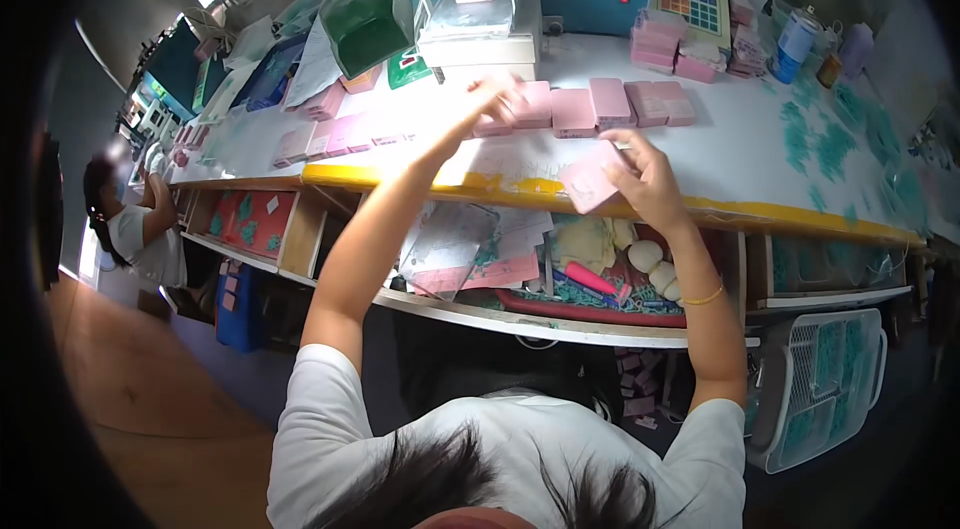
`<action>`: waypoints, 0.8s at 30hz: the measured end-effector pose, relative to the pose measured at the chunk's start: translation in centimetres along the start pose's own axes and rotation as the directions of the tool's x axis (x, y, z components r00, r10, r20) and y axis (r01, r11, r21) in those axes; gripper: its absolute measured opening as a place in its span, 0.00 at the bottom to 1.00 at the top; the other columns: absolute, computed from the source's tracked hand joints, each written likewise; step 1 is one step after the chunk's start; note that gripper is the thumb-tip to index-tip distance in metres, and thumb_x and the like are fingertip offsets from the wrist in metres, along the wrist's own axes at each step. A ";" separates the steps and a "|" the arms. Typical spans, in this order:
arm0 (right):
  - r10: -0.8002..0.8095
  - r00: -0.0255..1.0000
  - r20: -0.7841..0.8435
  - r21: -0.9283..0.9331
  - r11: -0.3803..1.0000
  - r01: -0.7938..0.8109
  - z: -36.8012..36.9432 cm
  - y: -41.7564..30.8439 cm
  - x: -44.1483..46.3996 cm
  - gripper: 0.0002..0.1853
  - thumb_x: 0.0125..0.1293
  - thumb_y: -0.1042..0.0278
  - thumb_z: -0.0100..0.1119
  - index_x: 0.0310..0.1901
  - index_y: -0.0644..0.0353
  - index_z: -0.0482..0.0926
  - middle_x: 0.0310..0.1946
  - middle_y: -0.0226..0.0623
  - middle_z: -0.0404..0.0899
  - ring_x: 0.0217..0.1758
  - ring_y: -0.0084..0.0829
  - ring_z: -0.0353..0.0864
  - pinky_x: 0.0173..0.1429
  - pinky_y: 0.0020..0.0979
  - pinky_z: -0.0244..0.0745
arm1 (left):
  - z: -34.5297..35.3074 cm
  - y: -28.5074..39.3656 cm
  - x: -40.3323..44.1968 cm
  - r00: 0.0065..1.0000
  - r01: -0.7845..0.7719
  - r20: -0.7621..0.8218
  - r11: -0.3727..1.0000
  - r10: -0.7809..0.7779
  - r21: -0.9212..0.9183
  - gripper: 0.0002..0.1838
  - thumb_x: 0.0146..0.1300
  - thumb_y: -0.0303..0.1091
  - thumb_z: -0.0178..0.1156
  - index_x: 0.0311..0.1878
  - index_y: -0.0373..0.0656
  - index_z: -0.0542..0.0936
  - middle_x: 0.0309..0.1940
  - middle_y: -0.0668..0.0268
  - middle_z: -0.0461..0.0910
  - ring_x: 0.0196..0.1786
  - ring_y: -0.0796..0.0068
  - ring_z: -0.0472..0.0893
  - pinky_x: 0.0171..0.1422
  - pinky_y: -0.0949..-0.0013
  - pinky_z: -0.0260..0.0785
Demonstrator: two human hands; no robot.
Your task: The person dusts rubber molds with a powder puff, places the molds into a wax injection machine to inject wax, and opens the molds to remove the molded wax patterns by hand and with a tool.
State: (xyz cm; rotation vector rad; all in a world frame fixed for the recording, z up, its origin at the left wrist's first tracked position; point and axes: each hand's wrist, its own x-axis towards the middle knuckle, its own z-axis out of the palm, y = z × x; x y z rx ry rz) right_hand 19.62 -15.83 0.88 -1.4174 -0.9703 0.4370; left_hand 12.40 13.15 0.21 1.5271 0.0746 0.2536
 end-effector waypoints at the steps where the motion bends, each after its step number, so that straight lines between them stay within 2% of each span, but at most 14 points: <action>1: 0.038 0.997 -0.067 -0.036 0.999 -0.040 -0.3 0.0 0.1 0.17 0.60 0.72 0.58 0.50 0.65 0.69 0.37 0.36 0.78 0.38 0.24 0.76 0.43 0.27 0.72 | -1.3 1.1 0.6 0.942 -0.329 0.063 0.944 0.330 -0.027 0.19 0.68 0.45 0.48 0.51 0.40 0.74 0.40 0.65 0.80 0.33 0.79 0.78 0.39 0.75 0.70; 2: 0.040 0.997 -0.066 -0.031 0.999 -0.042 -0.2 0.1 0.1 0.17 0.60 0.72 0.58 0.50 0.65 0.69 0.37 0.36 0.78 0.38 0.24 0.76 0.43 0.27 0.72 | -2.3 2.7 0.2 0.951 -0.289 -0.124 0.957 0.284 -0.021 0.18 0.69 0.41 0.48 0.54 0.39 0.72 0.39 0.62 0.80 0.34 0.77 0.79 0.38 0.76 0.70; 3: -0.135 0.980 -0.148 -0.446 0.893 0.056 0.0 0.2 0.1 0.15 0.59 0.72 0.59 0.47 0.64 0.70 0.36 0.38 0.77 0.37 0.30 0.76 0.44 0.30 0.72 | -3.8 3.7 0.9 0.950 -0.267 -0.210 0.950 0.231 -0.163 0.16 0.69 0.40 0.49 0.52 0.39 0.72 0.40 0.60 0.80 0.34 0.76 0.80 0.36 0.76 0.70; 4: -0.327 0.934 -0.146 -0.786 0.612 0.091 0.1 0.2 0.2 0.14 0.58 0.71 0.60 0.44 0.64 0.70 0.35 0.39 0.76 0.37 0.36 0.76 0.45 0.33 0.72 | -3.8 4.9 0.4 0.953 -0.201 -0.263 0.965 0.153 -0.168 0.15 0.69 0.40 0.49 0.51 0.39 0.72 0.39 0.59 0.80 0.34 0.75 0.80 0.36 0.75 0.71; 5: -0.150 0.977 -0.150 -0.682 0.732 0.007 0.1 -0.3 0.1 0.17 0.54 0.65 0.65 0.41 0.62 0.70 0.36 0.43 0.73 0.42 0.44 0.73 0.50 0.38 0.69 | -3.6 6.0 0.1 0.947 -0.137 -0.313 0.975 0.076 -0.176 0.15 0.69 0.40 0.49 0.50 0.38 0.72 0.39 0.58 0.80 0.34 0.74 0.80 0.36 0.74 0.71; 8: -0.132 0.991 0.034 -0.785 0.610 0.108 0.3 -2.6 -0.7 0.23 0.50 0.59 0.69 0.42 0.61 0.70 0.42 0.42 0.72 0.49 0.42 0.70 0.56 0.38 0.65 | -3.1 6.6 -1.6 0.949 -0.080 -0.312 0.939 -0.030 -0.334 0.13 0.70 0.37 0.46 0.46 0.37 0.72 0.37 0.59 0.80 0.33 0.73 0.81 0.35 0.75 0.72; 9: -0.094 0.994 0.052 -0.757 0.646 0.101 0.3 -2.8 -0.9 0.25 0.46 0.61 0.70 0.42 0.61 0.69 0.45 0.41 0.70 0.52 0.41 0.69 0.59 0.37 0.63 | -2.6 6.1 -2.9 0.956 -0.095 -0.290 0.895 -0.040 -0.436 0.14 0.69 0.38 0.47 0.42 0.36 0.74 0.34 0.61 0.78 0.33 0.71 0.77 0.38 0.73 0.70; 11: -0.100 0.992 0.071 -0.747 0.654 0.119 0.3 -2.8 -0.8 0.25 0.46 0.62 0.70 0.43 0.61 0.69 0.44 0.41 0.69 0.52 0.41 0.68 0.59 0.37 0.63 | -2.4 5.9 -5.7 0.993 -0.049 0.059 0.800 0.105 -0.598 0.15 0.67 0.39 0.48 0.36 0.35 0.75 0.31 0.62 0.75 0.33 0.69 0.72 0.43 0.69 0.65; 12: -0.105 0.991 0.087 -0.737 0.662 0.135 0.3 -2.7 -0.8 0.25 0.46 0.63 0.69 0.44 0.61 0.69 0.44 0.41 0.69 0.52 0.42 0.68 0.59 0.37 0.63 | -1.1 6.4 -7.7 1.000 -0.012 -0.029 0.815 -0.006 -0.579 0.16 0.63 0.40 0.50 0.29 0.35 0.74 0.27 0.63 0.72 0.32 0.68 0.68 0.46 0.67 0.60; 14: -0.124 0.989 0.080 -0.738 0.660 0.142 0.7 -2.3 -0.7 0.25 0.46 0.61 0.69 0.43 0.60 0.69 0.44 0.41 0.69 0.52 0.42 0.68 0.59 0.37 0.62 | -1.8 6.1 -9.7 0.975 0.002 0.204 0.907 0.093 -0.421 0.13 0.65 0.38 0.49 0.34 0.36 0.73 0.26 0.60 0.75 0.35 0.66 0.75 0.47 0.66 0.67; 16: -0.148 0.986 0.074 -0.741 0.654 0.154 1.2 -1.8 -0.4 0.24 0.47 0.60 0.68 0.43 0.60 0.69 0.44 0.41 0.69 0.52 0.42 0.68 0.59 0.38 0.62 | -1.6 6.1 -10.9 0.970 0.082 0.237 0.859 0.046 -0.505 0.14 0.64 0.38 0.48 0.32 0.35 0.73 0.24 0.61 0.74 0.34 0.65 0.74 0.46 0.67 0.66; 19: -0.246 0.968 0.042 -0.855 0.493 0.163 2.3 -1.4 -0.8 0.24 0.48 0.60 0.67 0.44 0.59 0.69 0.43 0.40 0.70 0.53 0.42 0.68 0.59 0.38 0.62 | -0.6 5.2 -11.8 0.951 0.295 0.288 0.621 -0.115 -0.726 0.16 0.64 0.40 0.46 0.31 0.35 0.73 0.22 0.61 0.73 0.28 0.65 0.72 0.42 0.66 0.66; 22: -0.323 0.946 0.027 -0.866 0.464 0.183 2.4 -0.9 -1.7 0.24 0.48 0.62 0.67 0.44 0.59 0.69 0.43 0.40 0.70 0.52 0.43 0.69 0.57 0.38 0.64 | 0.5 3.7 -14.4 0.942 0.336 0.160 0.791 -0.296 -0.511 0.17 0.63 0.40 0.49 0.34 0.32 0.77 0.19 0.62 0.75 0.24 0.69 0.74 0.34 0.71 0.69; 24: -0.275 0.961 -0.015 -0.846 0.515 0.134 1.9 -1.3 -2.3 0.25 0.47 0.62 0.68 0.45 0.59 0.68 0.44 0.41 0.70 0.50 0.43 0.69 0.56 0.39 0.65 | 1.7 3.8 -16.9 0.951 0.308 0.172 0.841 -0.257 -0.446 0.17 0.62 0.38 0.51 0.36 0.30 0.79 0.18 0.61 0.76 0.21 0.71 0.75 0.29 0.71 0.70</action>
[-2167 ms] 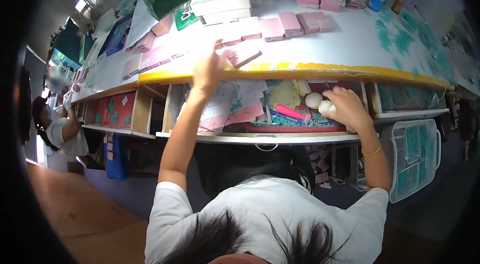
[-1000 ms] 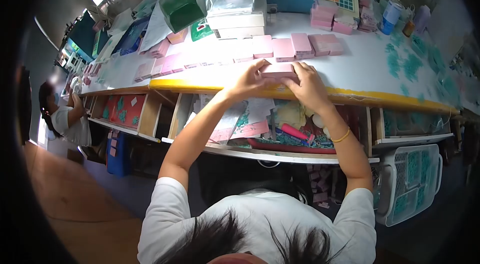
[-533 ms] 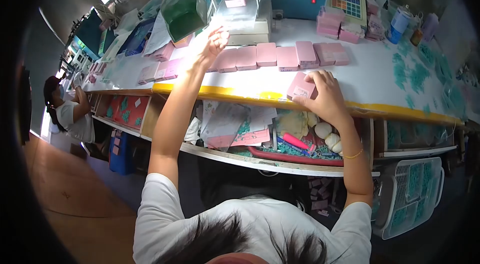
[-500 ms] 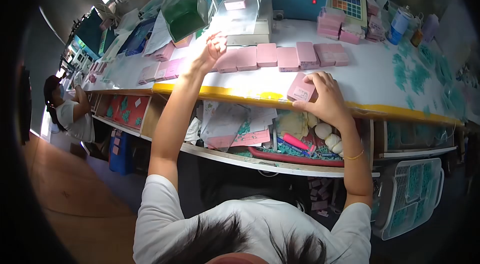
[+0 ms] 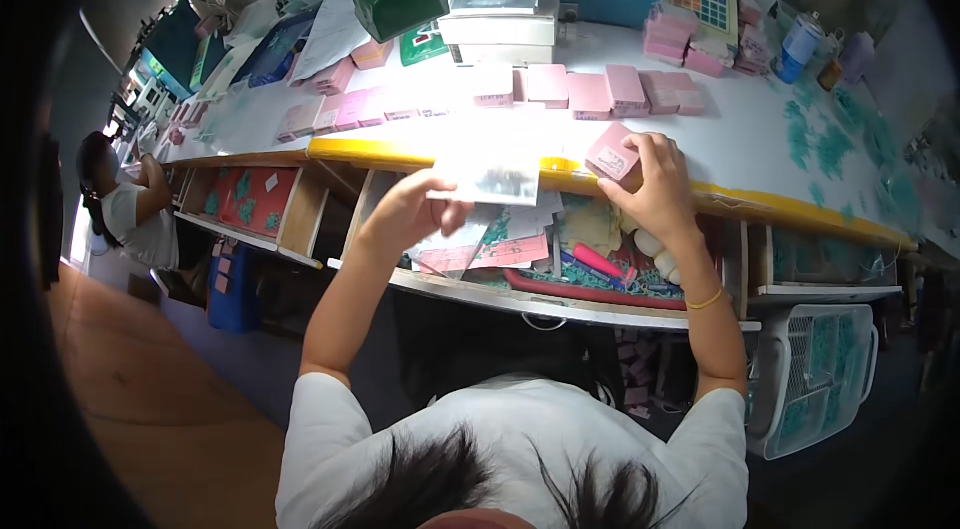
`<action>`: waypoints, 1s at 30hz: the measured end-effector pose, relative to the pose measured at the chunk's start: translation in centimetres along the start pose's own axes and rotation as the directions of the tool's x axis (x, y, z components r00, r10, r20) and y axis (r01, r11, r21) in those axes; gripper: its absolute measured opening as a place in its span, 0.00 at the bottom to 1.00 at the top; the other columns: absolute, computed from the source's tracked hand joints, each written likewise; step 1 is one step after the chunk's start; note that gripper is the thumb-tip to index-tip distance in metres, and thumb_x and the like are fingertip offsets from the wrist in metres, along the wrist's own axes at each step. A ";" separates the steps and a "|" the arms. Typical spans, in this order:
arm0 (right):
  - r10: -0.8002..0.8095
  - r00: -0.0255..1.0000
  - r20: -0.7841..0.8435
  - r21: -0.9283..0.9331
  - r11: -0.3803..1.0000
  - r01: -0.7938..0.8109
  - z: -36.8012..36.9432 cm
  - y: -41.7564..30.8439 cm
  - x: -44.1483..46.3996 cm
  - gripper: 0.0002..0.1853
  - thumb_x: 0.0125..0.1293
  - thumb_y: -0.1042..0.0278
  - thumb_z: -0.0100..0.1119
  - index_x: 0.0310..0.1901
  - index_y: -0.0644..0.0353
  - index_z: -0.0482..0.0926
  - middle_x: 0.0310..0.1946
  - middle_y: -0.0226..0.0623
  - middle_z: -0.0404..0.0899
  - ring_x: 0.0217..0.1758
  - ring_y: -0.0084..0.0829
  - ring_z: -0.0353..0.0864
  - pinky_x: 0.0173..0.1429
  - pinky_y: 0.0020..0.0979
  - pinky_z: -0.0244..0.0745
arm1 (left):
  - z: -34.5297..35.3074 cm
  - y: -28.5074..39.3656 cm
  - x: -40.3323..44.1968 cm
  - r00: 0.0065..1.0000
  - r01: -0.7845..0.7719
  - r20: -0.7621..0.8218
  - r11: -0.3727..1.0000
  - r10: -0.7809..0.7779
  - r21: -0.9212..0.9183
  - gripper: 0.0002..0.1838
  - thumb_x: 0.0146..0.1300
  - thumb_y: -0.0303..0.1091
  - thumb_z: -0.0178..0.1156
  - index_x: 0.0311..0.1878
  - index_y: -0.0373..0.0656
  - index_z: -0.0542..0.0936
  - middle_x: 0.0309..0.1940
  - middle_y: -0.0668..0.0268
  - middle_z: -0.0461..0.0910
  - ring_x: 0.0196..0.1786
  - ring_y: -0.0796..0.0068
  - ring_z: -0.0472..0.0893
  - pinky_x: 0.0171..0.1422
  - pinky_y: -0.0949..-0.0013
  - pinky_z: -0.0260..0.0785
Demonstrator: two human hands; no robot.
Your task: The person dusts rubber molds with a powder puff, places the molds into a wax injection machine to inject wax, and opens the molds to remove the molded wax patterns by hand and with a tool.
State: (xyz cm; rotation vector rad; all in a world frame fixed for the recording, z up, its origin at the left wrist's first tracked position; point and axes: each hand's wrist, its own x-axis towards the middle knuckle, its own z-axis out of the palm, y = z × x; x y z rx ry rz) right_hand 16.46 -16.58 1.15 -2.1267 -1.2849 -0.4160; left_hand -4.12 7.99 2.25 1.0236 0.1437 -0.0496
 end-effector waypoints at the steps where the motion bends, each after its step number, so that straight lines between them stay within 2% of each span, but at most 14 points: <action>1: 0.060 0.998 0.023 0.044 0.997 -0.061 -0.3 -0.1 -0.2 0.26 0.47 0.62 0.69 0.45 0.59 0.68 0.45 0.43 0.69 0.49 0.44 0.70 0.55 0.39 0.66 | 0.0 -1.0 -0.6 0.997 -0.020 0.077 1.000 0.019 0.016 0.17 0.62 0.37 0.52 0.38 0.28 0.79 0.20 0.60 0.77 0.21 0.72 0.76 0.28 0.72 0.71; 2: 0.106 0.993 0.049 0.171 0.979 -0.113 -0.7 -0.4 0.0 0.27 0.46 0.64 0.70 0.46 0.60 0.68 0.45 0.44 0.70 0.49 0.42 0.71 0.55 0.37 0.68 | -0.1 -2.1 -0.7 0.975 0.005 0.222 1.000 -0.001 -0.019 0.17 0.63 0.38 0.53 0.39 0.30 0.79 0.22 0.59 0.79 0.22 0.73 0.77 0.27 0.72 0.72; 3: 0.112 0.992 0.053 0.166 0.979 -0.119 -1.0 -0.8 0.2 0.27 0.46 0.64 0.70 0.46 0.60 0.68 0.45 0.44 0.70 0.49 0.42 0.71 0.55 0.37 0.68 | 0.0 -3.0 -0.9 0.976 0.045 0.213 0.999 -0.043 -0.001 0.16 0.62 0.35 0.52 0.40 0.27 0.79 0.24 0.56 0.80 0.20 0.74 0.76 0.27 0.73 0.71; 6: 0.019 0.997 0.080 0.480 0.875 -0.056 -1.3 -2.7 0.9 0.25 0.44 0.71 0.69 0.45 0.61 0.70 0.47 0.40 0.70 0.49 0.34 0.72 0.56 0.31 0.69 | 2.7 -4.5 -0.5 0.971 0.098 0.196 0.976 -0.137 0.194 0.22 0.64 0.37 0.53 0.56 0.31 0.72 0.35 0.56 0.81 0.30 0.77 0.80 0.40 0.75 0.72; 10: -0.113 0.975 0.192 0.225 0.972 0.069 -5.5 -5.7 2.3 0.20 0.49 0.68 0.67 0.44 0.63 0.77 0.57 0.47 0.67 0.50 0.41 0.75 0.55 0.35 0.72 | 3.3 -4.5 0.0 0.967 0.085 0.209 0.957 -0.146 0.278 0.25 0.65 0.37 0.53 0.61 0.33 0.67 0.38 0.57 0.81 0.32 0.77 0.80 0.42 0.76 0.71; 14: -0.248 0.915 0.317 0.071 0.969 0.238 -3.6 -6.4 3.2 0.17 0.49 0.68 0.68 0.41 0.64 0.78 0.54 0.45 0.69 0.47 0.41 0.74 0.55 0.35 0.70 | 5.3 -5.5 1.0 0.966 0.042 0.226 0.940 -0.124 0.338 0.23 0.66 0.38 0.52 0.61 0.35 0.68 0.38 0.58 0.81 0.33 0.76 0.80 0.40 0.77 0.71; 16: -0.253 0.930 0.267 0.096 0.967 0.235 -3.3 -6.2 3.2 0.17 0.49 0.68 0.68 0.41 0.63 0.77 0.54 0.45 0.69 0.49 0.41 0.74 0.56 0.35 0.70 | 5.6 -6.7 1.4 0.963 0.063 0.252 0.987 -0.100 0.148 0.23 0.66 0.37 0.51 0.61 0.35 0.68 0.38 0.58 0.81 0.33 0.75 0.80 0.41 0.76 0.71; 19: -0.273 0.948 0.166 0.085 0.961 0.262 -3.5 -4.6 2.9 0.22 0.47 0.64 0.71 0.42 0.62 0.73 0.54 0.45 0.68 0.51 0.41 0.72 0.57 0.35 0.68 | 4.9 -7.1 1.3 0.953 0.054 0.288 0.989 -0.092 0.139 0.24 0.66 0.39 0.52 0.61 0.35 0.68 0.39 0.57 0.81 0.34 0.73 0.80 0.43 0.72 0.71; 22: -0.028 0.958 0.286 0.271 0.961 -0.052 -3.2 -3.9 1.5 0.26 0.44 0.63 0.72 0.44 0.59 0.69 0.54 0.44 0.67 0.53 0.40 0.71 0.57 0.36 0.66 | 4.5 -7.4 1.1 0.946 0.029 0.312 0.980 -0.090 0.195 0.22 0.67 0.35 0.51 0.62 0.37 0.68 0.40 0.58 0.81 0.35 0.75 0.79 0.44 0.72 0.71; 24: -0.154 0.980 0.123 0.268 0.956 0.116 -2.8 -4.5 0.5 0.26 0.43 0.63 0.73 0.43 0.58 0.70 0.54 0.44 0.66 0.55 0.42 0.70 0.58 0.39 0.66 | 4.3 -7.3 0.9 0.956 -0.011 0.279 0.939 -0.091 0.343 0.20 0.67 0.30 0.50 0.62 0.40 0.68 0.45 0.60 0.79 0.36 0.77 0.79 0.45 0.71 0.72; 25: -0.339 0.941 -0.001 0.116 0.934 0.337 -3.0 -4.9 0.6 0.26 0.41 0.63 0.75 0.41 0.57 0.70 0.55 0.44 0.64 0.57 0.45 0.68 0.58 0.41 0.67 | 4.1 -7.1 0.8 0.961 -0.065 0.274 0.930 -0.040 0.363 0.20 0.67 0.29 0.50 0.62 0.41 0.69 0.46 0.61 0.79 0.37 0.76 0.79 0.45 0.71 0.72; 26: -0.332 0.943 -0.002 0.120 0.936 0.330 -3.0 -5.1 0.2 0.26 0.41 0.63 0.75 0.41 0.57 0.70 0.55 0.44 0.64 0.57 0.45 0.68 0.58 0.41 0.67 | 3.9 -7.0 0.5 0.963 -0.113 0.268 0.918 0.007 0.381 0.20 0.66 0.27 0.51 0.62 0.42 0.69 0.48 0.63 0.79 0.38 0.75 0.78 0.44 0.71 0.73; 28: -0.540 0.834 -0.116 -0.074 0.842 0.535 -3.0 -5.5 -0.4 0.28 0.41 0.61 0.75 0.42 0.55 0.68 0.54 0.44 0.64 0.57 0.46 0.69 0.59 0.42 0.68 | 3.4 -6.5 0.5 0.974 -0.180 0.217 0.792 0.062 0.583 0.18 0.64 0.26 0.53 0.58 0.43 0.73 0.42 0.66 0.81 0.35 0.76 0.78 0.41 0.73 0.73; 30: -0.593 0.786 -0.175 -0.128 0.805 0.579 -2.9 -6.6 -0.9 0.29 0.42 0.63 0.74 0.45 0.55 0.68 0.53 0.45 0.66 0.55 0.45 0.72 0.58 0.42 0.69 | 2.9 -5.8 0.2 0.976 -0.213 0.185 0.642 0.112 0.736 0.14 0.64 0.28 0.55 0.52 0.40 0.77 0.33 0.64 0.82 0.30 0.79 0.76 0.38 0.73 0.71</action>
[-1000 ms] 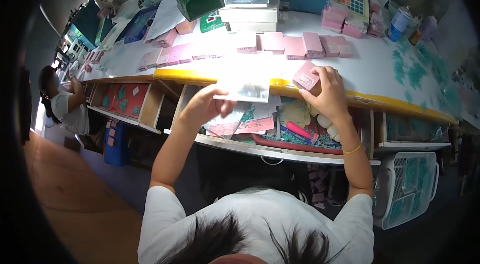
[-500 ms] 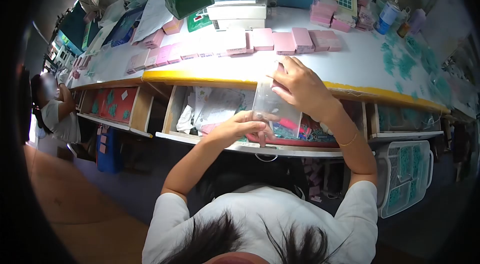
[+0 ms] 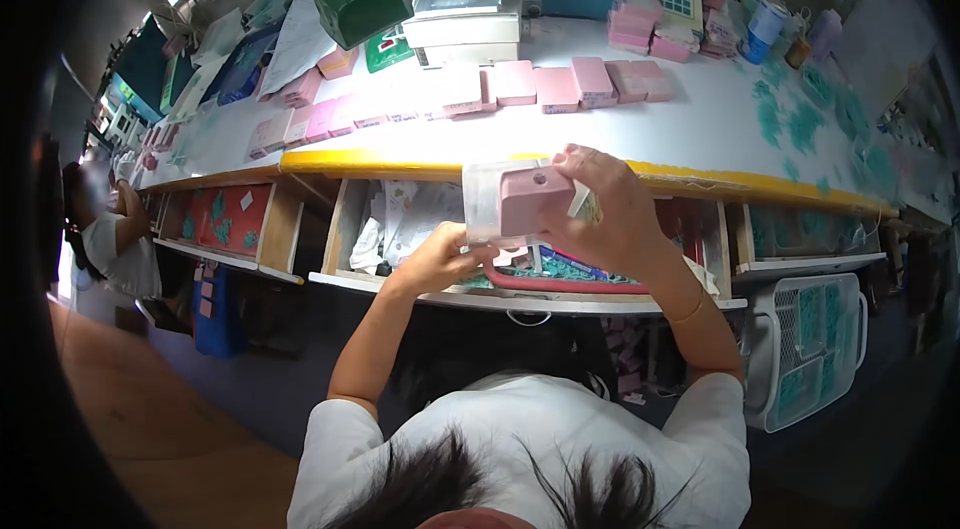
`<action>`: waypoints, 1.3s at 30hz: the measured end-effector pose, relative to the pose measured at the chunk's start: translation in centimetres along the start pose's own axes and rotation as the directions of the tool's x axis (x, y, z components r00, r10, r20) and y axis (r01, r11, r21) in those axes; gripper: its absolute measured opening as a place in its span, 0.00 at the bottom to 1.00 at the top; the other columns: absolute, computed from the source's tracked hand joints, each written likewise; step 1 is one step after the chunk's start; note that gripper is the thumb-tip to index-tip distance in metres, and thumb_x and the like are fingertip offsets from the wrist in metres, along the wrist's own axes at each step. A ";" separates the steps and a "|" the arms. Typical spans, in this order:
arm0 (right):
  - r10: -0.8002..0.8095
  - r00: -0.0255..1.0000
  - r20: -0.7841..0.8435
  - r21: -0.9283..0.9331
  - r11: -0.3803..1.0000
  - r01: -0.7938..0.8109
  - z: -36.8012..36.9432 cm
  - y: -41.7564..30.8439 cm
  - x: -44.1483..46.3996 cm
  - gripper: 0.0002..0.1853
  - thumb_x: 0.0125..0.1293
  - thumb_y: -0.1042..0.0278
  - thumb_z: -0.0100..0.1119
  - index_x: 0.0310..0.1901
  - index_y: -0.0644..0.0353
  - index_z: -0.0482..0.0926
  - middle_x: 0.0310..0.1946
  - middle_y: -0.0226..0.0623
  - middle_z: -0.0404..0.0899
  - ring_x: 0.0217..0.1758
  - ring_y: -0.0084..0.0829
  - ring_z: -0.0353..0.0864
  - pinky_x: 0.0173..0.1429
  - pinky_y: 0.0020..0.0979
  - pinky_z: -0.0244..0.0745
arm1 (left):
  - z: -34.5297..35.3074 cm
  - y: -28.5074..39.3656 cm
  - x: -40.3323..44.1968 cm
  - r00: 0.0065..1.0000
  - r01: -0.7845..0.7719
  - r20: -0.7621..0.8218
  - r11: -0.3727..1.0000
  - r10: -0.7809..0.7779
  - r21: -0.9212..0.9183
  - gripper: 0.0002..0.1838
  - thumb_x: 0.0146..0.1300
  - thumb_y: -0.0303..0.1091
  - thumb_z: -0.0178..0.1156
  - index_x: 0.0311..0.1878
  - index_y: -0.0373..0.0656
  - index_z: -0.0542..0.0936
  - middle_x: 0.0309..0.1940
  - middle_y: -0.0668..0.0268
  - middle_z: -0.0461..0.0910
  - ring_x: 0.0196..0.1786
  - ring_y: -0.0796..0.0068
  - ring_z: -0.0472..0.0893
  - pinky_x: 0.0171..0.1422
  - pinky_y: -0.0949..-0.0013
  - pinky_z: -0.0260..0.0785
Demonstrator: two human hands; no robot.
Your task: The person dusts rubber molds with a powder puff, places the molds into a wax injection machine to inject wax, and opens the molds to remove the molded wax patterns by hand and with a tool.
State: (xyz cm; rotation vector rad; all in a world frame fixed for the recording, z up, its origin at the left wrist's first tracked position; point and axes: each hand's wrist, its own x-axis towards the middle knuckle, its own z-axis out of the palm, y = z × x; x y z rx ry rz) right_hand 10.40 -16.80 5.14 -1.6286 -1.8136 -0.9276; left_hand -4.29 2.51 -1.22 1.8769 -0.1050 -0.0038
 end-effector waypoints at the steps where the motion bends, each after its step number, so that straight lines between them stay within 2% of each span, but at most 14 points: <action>1: 0.056 0.998 -0.041 0.044 0.998 -0.054 0.2 -0.5 -0.3 0.30 0.42 0.64 0.74 0.47 0.55 0.69 0.52 0.44 0.68 0.54 0.44 0.73 0.57 0.41 0.70 | -0.2 0.0 -0.2 1.000 -0.001 0.003 1.000 0.001 0.005 0.14 0.64 0.28 0.55 0.52 0.40 0.77 0.33 0.64 0.82 0.30 0.79 0.76 0.38 0.73 0.71; 3: 0.112 0.990 -0.086 0.086 0.991 -0.104 0.2 -0.7 -0.3 0.30 0.42 0.65 0.74 0.48 0.56 0.69 0.50 0.44 0.70 0.53 0.43 0.74 0.57 0.41 0.70 | -0.3 -0.3 -0.4 0.995 0.101 -0.018 0.995 -0.100 0.020 0.12 0.64 0.30 0.56 0.50 0.39 0.77 0.29 0.64 0.81 0.30 0.79 0.76 0.38 0.72 0.70; 8: 0.137 0.988 -0.069 0.117 0.985 -0.128 0.4 -0.6 -0.3 0.29 0.43 0.64 0.74 0.48 0.54 0.70 0.48 0.44 0.70 0.52 0.43 0.75 0.53 0.39 0.73 | 0.3 -0.6 -1.1 0.999 0.024 -0.043 0.999 -0.026 -0.038 0.13 0.63 0.29 0.56 0.51 0.40 0.77 0.29 0.64 0.80 0.30 0.79 0.76 0.39 0.71 0.70; 10: -0.006 0.998 -0.065 0.012 1.000 0.006 0.3 0.2 0.1 0.28 0.43 0.60 0.74 0.46 0.49 0.70 0.49 0.44 0.67 0.51 0.44 0.74 0.50 0.38 0.74 | 0.2 -0.3 -1.1 0.999 0.041 -0.024 0.999 -0.042 -0.012 0.14 0.63 0.29 0.56 0.52 0.40 0.77 0.29 0.64 0.80 0.30 0.78 0.76 0.40 0.71 0.71; 15: 0.353 0.878 0.323 0.218 0.875 -0.432 0.6 1.3 0.2 0.28 0.46 0.51 0.71 0.46 0.52 0.69 0.49 0.46 0.66 0.52 0.47 0.70 0.51 0.40 0.70 | 0.4 1.2 -1.3 0.965 0.222 0.244 0.810 -0.101 -0.543 0.16 0.61 0.31 0.56 0.50 0.32 0.75 0.35 0.56 0.82 0.30 0.72 0.80 0.41 0.71 0.73; 19: 0.411 0.822 0.394 0.465 0.682 -0.564 2.1 5.3 -0.5 0.42 0.62 0.34 0.46 0.65 0.62 0.58 0.51 0.47 0.69 0.53 0.37 0.72 0.56 0.37 0.69 | -1.5 0.2 0.3 0.964 0.221 0.265 0.530 0.008 -0.818 0.17 0.59 0.31 0.55 0.48 0.29 0.75 0.35 0.52 0.82 0.30 0.69 0.82 0.35 0.72 0.76; 22: 0.618 0.672 0.408 0.455 0.501 -0.736 2.7 7.2 -2.1 0.28 0.67 0.54 0.52 0.64 0.61 0.61 0.50 0.46 0.73 0.53 0.36 0.74 0.56 0.37 0.68 | -5.1 3.0 1.8 0.991 0.034 0.102 0.588 0.082 -0.808 0.19 0.60 0.32 0.54 0.48 0.24 0.74 0.32 0.50 0.82 0.27 0.67 0.82 0.33 0.73 0.76; 25: 0.547 0.811 0.205 0.104 0.812 -0.574 4.1 7.9 -3.8 0.20 0.59 0.68 0.59 0.53 0.64 0.71 0.43 0.45 0.75 0.48 0.43 0.73 0.54 0.38 0.67 | -9.1 4.5 2.6 0.999 -0.022 -0.001 0.604 0.036 -0.797 0.21 0.63 0.36 0.48 0.47 0.23 0.73 0.34 0.49 0.81 0.33 0.67 0.81 0.47 0.69 0.72; 27: 0.450 0.871 0.197 -0.049 0.892 -0.450 4.5 7.5 -3.7 0.18 0.58 0.68 0.58 0.50 0.65 0.72 0.42 0.44 0.75 0.46 0.43 0.73 0.52 0.39 0.67 | -12.4 2.9 4.4 0.981 -0.114 0.011 0.621 0.193 -0.776 0.20 0.63 0.37 0.50 0.46 0.25 0.74 0.36 0.47 0.80 0.33 0.64 0.81 0.49 0.65 0.71; 28: 0.411 0.892 0.186 -0.093 0.911 -0.401 4.5 7.3 -3.3 0.18 0.57 0.68 0.58 0.48 0.65 0.73 0.41 0.43 0.76 0.45 0.42 0.73 0.51 0.38 0.68 | -13.4 4.1 4.8 1.000 -0.028 -0.027 0.714 0.013 -0.699 0.16 0.63 0.35 0.50 0.43 0.29 0.76 0.36 0.44 0.79 0.34 0.59 0.80 0.50 0.60 0.70; 32: 0.421 0.892 0.163 -0.067 0.907 -0.416 4.5 7.5 -3.5 0.17 0.56 0.69 0.59 0.48 0.65 0.74 0.40 0.42 0.76 0.45 0.41 0.74 0.50 0.37 0.68 | -15.9 2.6 6.9 0.987 -0.096 -0.004 0.574 0.159 -0.813 0.13 0.66 0.33 0.49 0.41 0.34 0.78 0.38 0.41 0.79 0.38 0.50 0.80 0.50 0.56 0.70; 35: 0.425 0.889 0.168 -0.069 0.905 -0.420 4.4 7.2 -3.5 0.16 0.56 0.69 0.58 0.46 0.65 0.75 0.39 0.41 0.77 0.44 0.40 0.74 0.50 0.37 0.69 | -16.9 1.0 8.0 0.949 -0.192 0.004 0.590 0.315 -0.784 0.16 0.64 0.39 0.54 0.44 0.35 0.79 0.44 0.48 0.79 0.57 0.42 0.72 0.56 0.50 0.68; 38: 0.419 0.895 0.154 -0.076 0.908 -0.412 4.4 7.2 -3.4 0.15 0.56 0.70 0.58 0.45 0.64 0.75 0.39 0.40 0.77 0.44 0.39 0.75 0.49 0.36 0.70 | -17.6 0.4 9.5 0.911 -0.200 0.008 0.458 0.412 -0.866 0.20 0.57 0.40 0.63 0.46 0.34 0.77 0.46 0.47 0.78 0.59 0.36 0.68 0.64 0.44 0.63; 39: 0.415 0.897 0.152 -0.078 0.910 -0.408 4.4 7.2 -3.4 0.14 0.56 0.70 0.58 0.44 0.64 0.76 0.39 0.40 0.77 0.44 0.38 0.75 0.50 0.36 0.70 | -17.9 0.4 9.8 0.953 -0.197 -0.049 0.486 0.300 -0.851 0.15 0.61 0.36 0.56 0.44 0.33 0.75 0.41 0.50 0.78 0.57 0.40 0.71 0.58 0.50 0.68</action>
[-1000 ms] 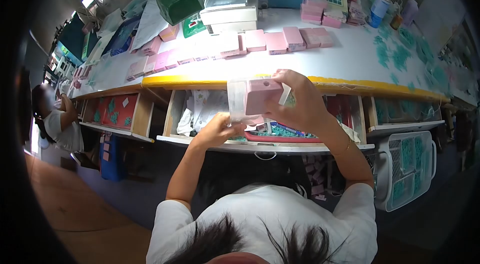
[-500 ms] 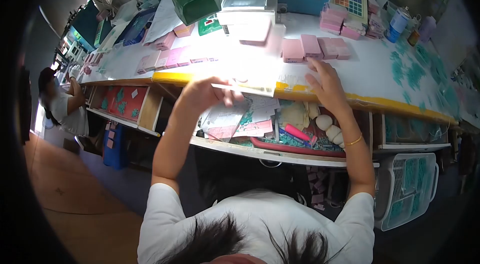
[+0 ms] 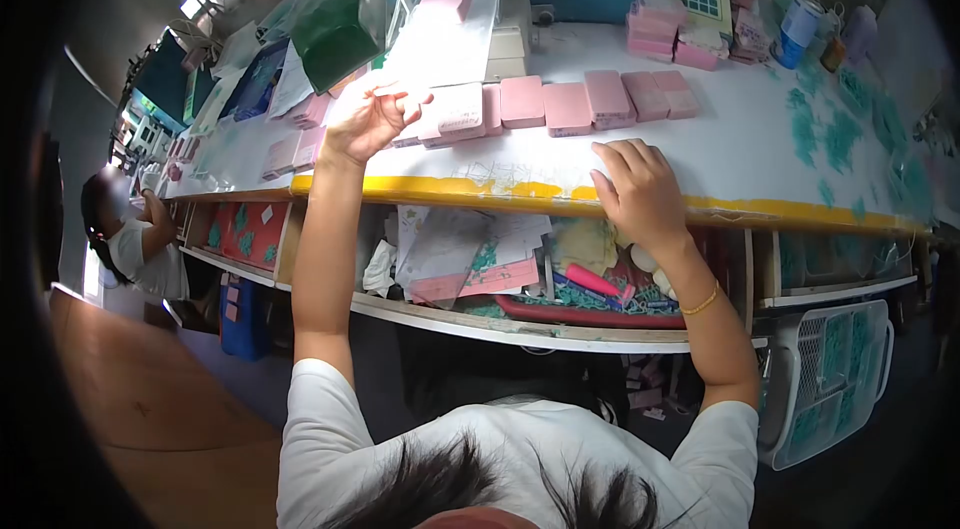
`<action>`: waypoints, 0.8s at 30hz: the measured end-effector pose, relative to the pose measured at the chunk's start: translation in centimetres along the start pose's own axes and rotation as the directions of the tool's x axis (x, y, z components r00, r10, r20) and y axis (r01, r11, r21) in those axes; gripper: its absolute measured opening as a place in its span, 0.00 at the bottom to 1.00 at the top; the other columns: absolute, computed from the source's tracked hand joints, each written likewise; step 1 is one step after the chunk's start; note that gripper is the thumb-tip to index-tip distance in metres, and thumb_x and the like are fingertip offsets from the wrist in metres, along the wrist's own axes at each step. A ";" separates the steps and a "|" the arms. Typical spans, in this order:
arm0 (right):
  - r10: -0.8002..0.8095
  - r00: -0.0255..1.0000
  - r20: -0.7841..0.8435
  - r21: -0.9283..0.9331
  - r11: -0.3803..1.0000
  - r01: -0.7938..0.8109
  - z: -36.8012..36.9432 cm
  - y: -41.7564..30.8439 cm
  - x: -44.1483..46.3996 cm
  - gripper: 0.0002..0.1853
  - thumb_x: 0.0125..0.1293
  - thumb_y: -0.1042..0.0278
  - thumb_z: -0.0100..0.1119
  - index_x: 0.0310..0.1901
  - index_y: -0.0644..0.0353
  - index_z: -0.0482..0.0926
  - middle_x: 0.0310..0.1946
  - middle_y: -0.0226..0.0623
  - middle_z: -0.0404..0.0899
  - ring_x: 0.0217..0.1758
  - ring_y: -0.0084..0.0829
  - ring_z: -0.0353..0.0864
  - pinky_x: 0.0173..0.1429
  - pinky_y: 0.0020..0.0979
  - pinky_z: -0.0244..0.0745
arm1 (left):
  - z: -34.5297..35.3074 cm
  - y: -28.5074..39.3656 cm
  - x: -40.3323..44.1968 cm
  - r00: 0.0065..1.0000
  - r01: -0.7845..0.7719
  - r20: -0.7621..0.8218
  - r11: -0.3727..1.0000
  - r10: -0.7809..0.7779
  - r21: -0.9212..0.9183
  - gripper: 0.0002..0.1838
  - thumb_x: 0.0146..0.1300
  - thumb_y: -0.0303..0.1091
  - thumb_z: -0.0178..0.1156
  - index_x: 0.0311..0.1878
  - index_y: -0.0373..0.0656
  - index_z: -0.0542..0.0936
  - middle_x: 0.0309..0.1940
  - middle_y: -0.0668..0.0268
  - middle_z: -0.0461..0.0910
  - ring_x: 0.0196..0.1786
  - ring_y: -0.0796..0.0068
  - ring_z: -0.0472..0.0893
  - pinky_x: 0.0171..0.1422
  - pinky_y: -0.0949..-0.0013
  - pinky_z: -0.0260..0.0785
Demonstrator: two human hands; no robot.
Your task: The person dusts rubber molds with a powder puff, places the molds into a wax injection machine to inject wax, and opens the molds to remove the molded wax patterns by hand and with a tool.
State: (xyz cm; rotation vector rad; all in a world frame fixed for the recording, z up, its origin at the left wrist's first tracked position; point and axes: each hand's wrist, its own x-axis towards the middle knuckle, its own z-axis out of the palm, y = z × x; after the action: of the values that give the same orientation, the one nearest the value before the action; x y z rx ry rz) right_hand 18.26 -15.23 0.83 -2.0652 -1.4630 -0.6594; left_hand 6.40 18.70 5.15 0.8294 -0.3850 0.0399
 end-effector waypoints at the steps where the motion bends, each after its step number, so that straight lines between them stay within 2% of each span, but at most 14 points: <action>1: -0.005 1.000 -0.002 -0.002 1.000 0.005 0.0 0.0 0.0 0.14 0.56 0.70 0.58 0.44 0.64 0.76 0.39 0.39 0.77 0.44 0.38 0.75 0.50 0.36 0.70 | 0.8 0.5 0.3 0.991 0.014 -0.132 0.999 -0.010 0.029 0.11 0.66 0.32 0.49 0.41 0.33 0.74 0.36 0.54 0.78 0.54 0.44 0.73 0.52 0.56 0.73; 2: -0.003 1.000 0.000 0.000 1.000 0.003 0.1 0.0 -0.2 0.14 0.56 0.70 0.58 0.44 0.64 0.76 0.39 0.39 0.77 0.44 0.38 0.75 0.50 0.36 0.70 | 2.5 0.3 1.1 0.970 -0.003 -0.240 0.993 0.030 0.114 0.12 0.67 0.31 0.49 0.45 0.31 0.72 0.39 0.53 0.79 0.51 0.50 0.77 0.51 0.61 0.74; 3: 0.000 1.000 0.009 -0.004 1.000 0.000 0.1 0.0 -0.2 0.14 0.56 0.70 0.59 0.44 0.64 0.76 0.39 0.39 0.77 0.44 0.38 0.75 0.50 0.36 0.70 | 1.9 0.3 1.5 0.970 -0.002 -0.241 0.994 0.030 0.113 0.12 0.67 0.31 0.49 0.45 0.31 0.72 0.39 0.53 0.79 0.51 0.50 0.77 0.51 0.61 0.74; 6: -0.005 1.000 0.018 -0.013 1.000 0.005 0.1 0.2 -0.1 0.14 0.56 0.70 0.59 0.44 0.64 0.76 0.39 0.39 0.77 0.44 0.38 0.75 0.50 0.36 0.70 | 1.4 0.4 3.4 0.918 0.020 -0.391 0.977 0.066 0.212 0.13 0.68 0.34 0.50 0.48 0.33 0.73 0.42 0.53 0.80 0.39 0.67 0.83 0.45 0.71 0.76; 7: -0.004 1.000 0.023 -0.010 1.000 0.005 0.2 0.3 -0.2 0.14 0.56 0.70 0.59 0.43 0.64 0.76 0.39 0.39 0.77 0.44 0.38 0.75 0.50 0.36 0.70 | 1.7 0.3 3.9 0.921 0.017 -0.385 0.977 0.067 0.211 0.13 0.68 0.34 0.50 0.48 0.33 0.73 0.42 0.53 0.80 0.39 0.67 0.83 0.45 0.71 0.76; 9: -0.003 1.000 0.015 -0.018 1.000 0.004 0.3 0.2 -0.2 0.14 0.56 0.70 0.59 0.43 0.64 0.76 0.39 0.39 0.77 0.44 0.38 0.75 0.50 0.36 0.70 | 2.1 -0.1 4.8 0.826 0.063 -0.553 0.958 0.107 0.279 0.12 0.67 0.32 0.52 0.49 0.34 0.73 0.39 0.55 0.81 0.39 0.70 0.83 0.43 0.73 0.76; 13: -0.002 1.000 0.008 -0.018 1.000 0.003 0.1 0.2 -0.1 0.13 0.55 0.70 0.59 0.43 0.64 0.76 0.39 0.38 0.77 0.44 0.37 0.75 0.50 0.36 0.70 | 1.4 -1.0 5.6 0.796 0.045 -0.588 0.955 0.143 0.293 0.12 0.66 0.30 0.54 0.49 0.35 0.74 0.37 0.57 0.82 0.38 0.71 0.83 0.41 0.74 0.75; 16: -0.013 1.000 0.002 -0.018 1.000 0.013 0.3 0.1 -0.1 0.13 0.55 0.70 0.59 0.42 0.64 0.76 0.39 0.38 0.77 0.44 0.38 0.75 0.49 0.36 0.70 | 1.8 -2.4 5.7 0.772 -0.018 -0.553 0.881 0.312 0.473 0.13 0.66 0.34 0.55 0.48 0.36 0.74 0.34 0.60 0.82 0.35 0.71 0.83 0.40 0.75 0.75; 18: -0.025 1.000 0.000 -0.020 0.999 0.025 0.3 0.1 0.0 0.13 0.55 0.70 0.59 0.42 0.64 0.76 0.38 0.38 0.77 0.43 0.38 0.75 0.49 0.36 0.71 | 2.3 -2.6 5.5 0.783 0.006 -0.542 0.868 0.304 0.496 0.14 0.65 0.37 0.57 0.48 0.37 0.75 0.33 0.61 0.82 0.34 0.71 0.82 0.39 0.74 0.74; 19: -0.024 1.000 -0.008 -0.025 0.999 0.024 0.4 0.1 -0.1 0.13 0.55 0.70 0.59 0.42 0.64 0.76 0.38 0.39 0.77 0.43 0.38 0.75 0.49 0.36 0.71 | 2.6 -2.9 5.6 0.739 0.077 -0.578 0.809 0.346 0.583 0.16 0.66 0.43 0.55 0.46 0.39 0.75 0.31 0.62 0.82 0.35 0.73 0.82 0.38 0.74 0.73; 21: -0.036 0.999 -0.011 -0.027 0.999 0.035 0.5 0.2 -0.1 0.13 0.55 0.70 0.59 0.42 0.63 0.76 0.38 0.39 0.77 0.43 0.38 0.75 0.49 0.36 0.71 | 1.2 -3.0 5.7 0.778 0.192 -0.547 0.712 0.309 0.675 0.21 0.69 0.50 0.47 0.41 0.40 0.77 0.30 0.63 0.82 0.33 0.73 0.82 0.38 0.73 0.71; 22: -0.032 0.999 -0.012 -0.035 0.999 0.032 0.5 0.2 -0.2 0.12 0.56 0.70 0.59 0.42 0.63 0.76 0.38 0.39 0.77 0.44 0.38 0.75 0.49 0.36 0.71 | 2.3 -2.8 5.6 0.798 0.256 -0.537 0.655 0.272 0.711 0.28 0.69 0.56 0.40 0.38 0.39 0.78 0.29 0.64 0.82 0.32 0.74 0.82 0.39 0.73 0.70; 24: -0.031 0.999 -0.010 -0.042 0.999 0.031 0.3 0.0 -0.4 0.12 0.56 0.70 0.58 0.42 0.63 0.76 0.38 0.38 0.77 0.44 0.38 0.75 0.48 0.36 0.70 | 2.9 -2.5 5.5 0.788 0.359 -0.561 0.549 0.255 0.755 0.30 0.69 0.57 0.39 0.36 0.40 0.78 0.29 0.63 0.82 0.32 0.73 0.81 0.41 0.73 0.69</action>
State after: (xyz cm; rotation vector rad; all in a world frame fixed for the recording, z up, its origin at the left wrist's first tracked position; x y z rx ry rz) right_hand 18.22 -15.33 0.36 -2.0712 -1.4900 -0.7180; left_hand 11.10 14.23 7.05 1.7401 0.3712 0.4740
